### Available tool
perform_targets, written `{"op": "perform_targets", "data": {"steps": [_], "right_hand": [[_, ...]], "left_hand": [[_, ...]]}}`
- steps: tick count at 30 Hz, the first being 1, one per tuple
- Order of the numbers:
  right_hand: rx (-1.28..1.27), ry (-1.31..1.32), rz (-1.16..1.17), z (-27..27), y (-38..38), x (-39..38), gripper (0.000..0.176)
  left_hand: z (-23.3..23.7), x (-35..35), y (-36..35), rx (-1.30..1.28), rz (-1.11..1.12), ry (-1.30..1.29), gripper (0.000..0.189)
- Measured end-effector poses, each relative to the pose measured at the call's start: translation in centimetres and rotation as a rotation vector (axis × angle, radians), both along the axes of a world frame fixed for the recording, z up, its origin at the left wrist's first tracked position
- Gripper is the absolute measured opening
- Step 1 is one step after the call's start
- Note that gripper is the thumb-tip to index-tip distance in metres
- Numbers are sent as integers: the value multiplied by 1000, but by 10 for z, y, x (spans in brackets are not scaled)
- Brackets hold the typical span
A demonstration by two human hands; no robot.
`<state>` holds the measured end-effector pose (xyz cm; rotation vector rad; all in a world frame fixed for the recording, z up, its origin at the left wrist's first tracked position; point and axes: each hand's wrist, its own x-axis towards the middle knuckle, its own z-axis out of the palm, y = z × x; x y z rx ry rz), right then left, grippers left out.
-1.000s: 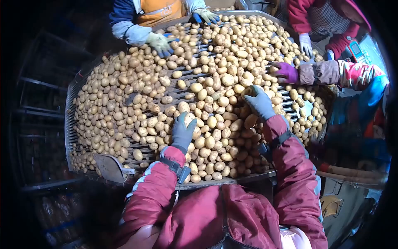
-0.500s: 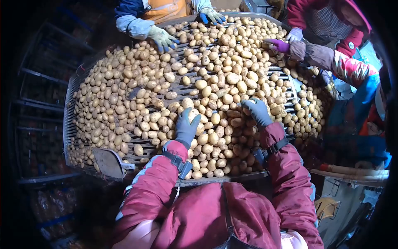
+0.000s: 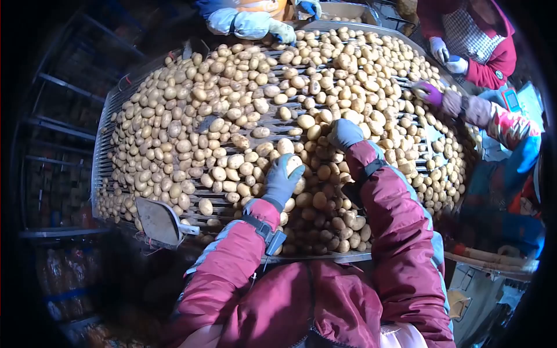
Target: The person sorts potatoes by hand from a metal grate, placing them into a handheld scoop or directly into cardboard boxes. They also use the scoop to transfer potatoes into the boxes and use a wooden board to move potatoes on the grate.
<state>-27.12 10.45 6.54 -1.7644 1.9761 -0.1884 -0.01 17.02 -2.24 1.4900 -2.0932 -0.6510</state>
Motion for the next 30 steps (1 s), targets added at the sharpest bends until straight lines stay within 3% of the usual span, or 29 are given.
{"op": "perform_targets", "data": {"steps": [1, 4, 5, 7, 8, 9, 11, 15, 17, 18, 19, 21, 22, 23, 25, 27, 28, 29, 30], "right_hand": [[49, 53, 43, -9, -6, -1, 40], [128, 56, 72, 9, -6, 2, 49], [126, 59, 81, 18, -7, 3, 49], [386, 155, 169, 28, -7, 7, 35], [345, 76, 199, 35, -5, 2, 51], [344, -13, 272, 41, -1, -3, 47], [263, 49, 115, 18, 4, -1, 41], [235, 183, 164, 4, 21, 1, 35], [200, -17, 124, 36, 35, 3, 33], [-11, -196, 42, 15, 46, -10, 36], [129, -493, -318, 34, 53, -6, 40], [-42, -1071, -528, -9, 66, -25, 37], [-27, -1161, -571, 13, 79, -26, 36], [27, -1403, -498, -9, 91, -45, 41], [-276, -910, -201, -38, 127, -66, 43], [-89, -1681, -769, -4, 161, -41, 42], [-47, -1631, -778, 2, 181, -40, 44], [-272, -1036, -254, -38, 197, -57, 50], [-197, -1434, -579, -13, 219, -43, 53]], "left_hand": [[-51, 9, -6, -103, -74, -118, 59], [43, -8, 7, 103, 68, 40, 59], [47, -8, 6, 102, 77, 43, 59], [50, -6, 7, 110, 31, 70, 60], [45, -3, 8, 115, 40, 69, 60], [40, -2, 8, 125, 29, 83, 60], [38, -6, 5, 136, 9, 122, 62], [37, -5, 6, 113, -8, 117, 62], [47, -5, 6, 115, -16, 117, 63], [54, -4, 6, 123, -16, 117, 63], [55, -4, 5, 110, -17, 105, 64], [-23, 9, -6, 247, -98, 245, 62], [-12, 5, -4, 257, -114, 247, 62], [13, 1, -1, 139, -48, 188, 60], [34, -2, 0, -3, 0, 115, 57], [32, 3, -1, -10, -38, 121, 56], [31, 5, -2, -18, -59, 123, 56], [31, 7, -4, -32, -77, 129, 55], [30, 9, -6, -39, -95, 131, 55]]}}
